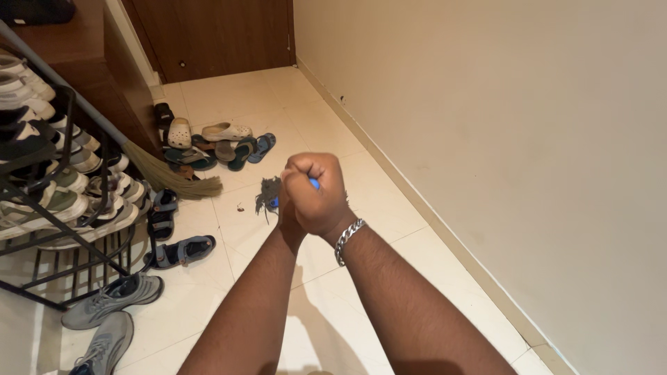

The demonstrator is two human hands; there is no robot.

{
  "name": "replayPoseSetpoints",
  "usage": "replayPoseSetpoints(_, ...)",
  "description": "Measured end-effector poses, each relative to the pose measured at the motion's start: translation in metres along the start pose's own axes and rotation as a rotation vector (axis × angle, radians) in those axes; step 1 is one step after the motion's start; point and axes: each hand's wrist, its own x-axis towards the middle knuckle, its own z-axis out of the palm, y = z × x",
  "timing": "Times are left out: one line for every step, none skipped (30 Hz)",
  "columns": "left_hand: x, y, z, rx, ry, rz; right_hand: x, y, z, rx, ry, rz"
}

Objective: The person holds a mop with both hands and moves the mop head back and forth across a tiled floor to clean the area near a doorway and shoe rack.

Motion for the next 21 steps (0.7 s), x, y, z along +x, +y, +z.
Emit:
replayPoseSetpoints(-0.001,-0.004,-0.002,-0.002,-0.007,-0.049,-0.004,0.006,-0.001,-0.012,-0.001,0.009)
replayPoseSetpoints(-0.001,-0.007,-0.004,-0.004,-0.014,-0.098,-0.008,0.012,-0.001,-0.024,-0.002,0.018)
replayPoseSetpoints(-0.003,-0.01,-0.007,-0.004,-0.023,-0.149,-0.01,0.017,0.0,-0.034,-0.001,0.027)
replayPoseSetpoints(-0.002,-0.014,-0.008,0.032,-0.022,-0.167,-0.012,0.022,-0.002,-0.017,0.0,0.026)
replayPoseSetpoints(0.0,-0.019,-0.009,0.071,-0.02,-0.184,-0.012,0.025,-0.004,0.004,0.0,0.024)
replayPoseSetpoints(0.0,-0.023,-0.01,0.111,-0.019,-0.2,-0.013,0.028,-0.005,0.024,-0.001,0.022)
replayPoseSetpoints(-0.001,-0.025,-0.011,0.145,-0.004,-0.163,-0.011,0.029,-0.007,0.038,-0.004,0.044)
replayPoseSetpoints(-0.001,-0.026,-0.012,0.179,0.01,-0.125,-0.008,0.03,-0.01,0.052,-0.007,0.065)
replayPoseSetpoints(-0.002,-0.027,-0.012,0.212,0.022,-0.085,-0.006,0.029,-0.012,0.065,-0.01,0.085)
replayPoseSetpoints(-0.002,-0.026,-0.011,0.218,0.021,-0.094,-0.007,0.027,-0.014,0.062,-0.006,0.085)
replayPoseSetpoints(0.002,-0.023,-0.009,0.222,0.019,-0.095,-0.004,0.025,-0.015,0.055,-0.005,0.079)
replayPoseSetpoints(0.006,-0.02,-0.006,0.226,0.018,-0.097,0.0,0.021,-0.017,0.048,-0.004,0.072)
replayPoseSetpoints(0.009,-0.015,-0.002,0.294,0.019,-0.099,0.001,0.017,-0.019,0.053,0.001,0.061)
replayPoseSetpoints(0.011,-0.009,0.003,0.363,0.021,-0.101,0.004,0.012,-0.021,0.058,0.006,0.049)
replayPoseSetpoints(0.014,-0.002,0.004,0.435,0.023,-0.103,0.008,0.008,-0.021,0.066,0.01,0.037)
replayPoseSetpoints(0.017,0.007,0.006,0.484,0.015,-0.202,0.012,0.004,-0.02,0.089,0.02,0.051)
replayPoseSetpoints(0.021,0.014,0.01,0.527,0.005,-0.3,0.015,-0.002,-0.021,0.107,0.031,0.064)
replayPoseSetpoints(0.024,0.021,0.014,0.569,-0.005,-0.398,0.018,-0.007,-0.022,0.124,0.042,0.078)
replayPoseSetpoints(0.027,0.027,0.017,0.604,-0.016,-0.433,0.021,-0.012,-0.024,0.131,0.04,0.081)
replayPoseSetpoints(0.03,0.032,0.019,0.638,-0.028,-0.469,0.025,-0.017,-0.025,0.138,0.038,0.085)
replayPoseSetpoints(0.031,0.038,0.021,0.674,-0.037,-0.506,0.026,-0.022,-0.025,0.146,0.034,0.091)
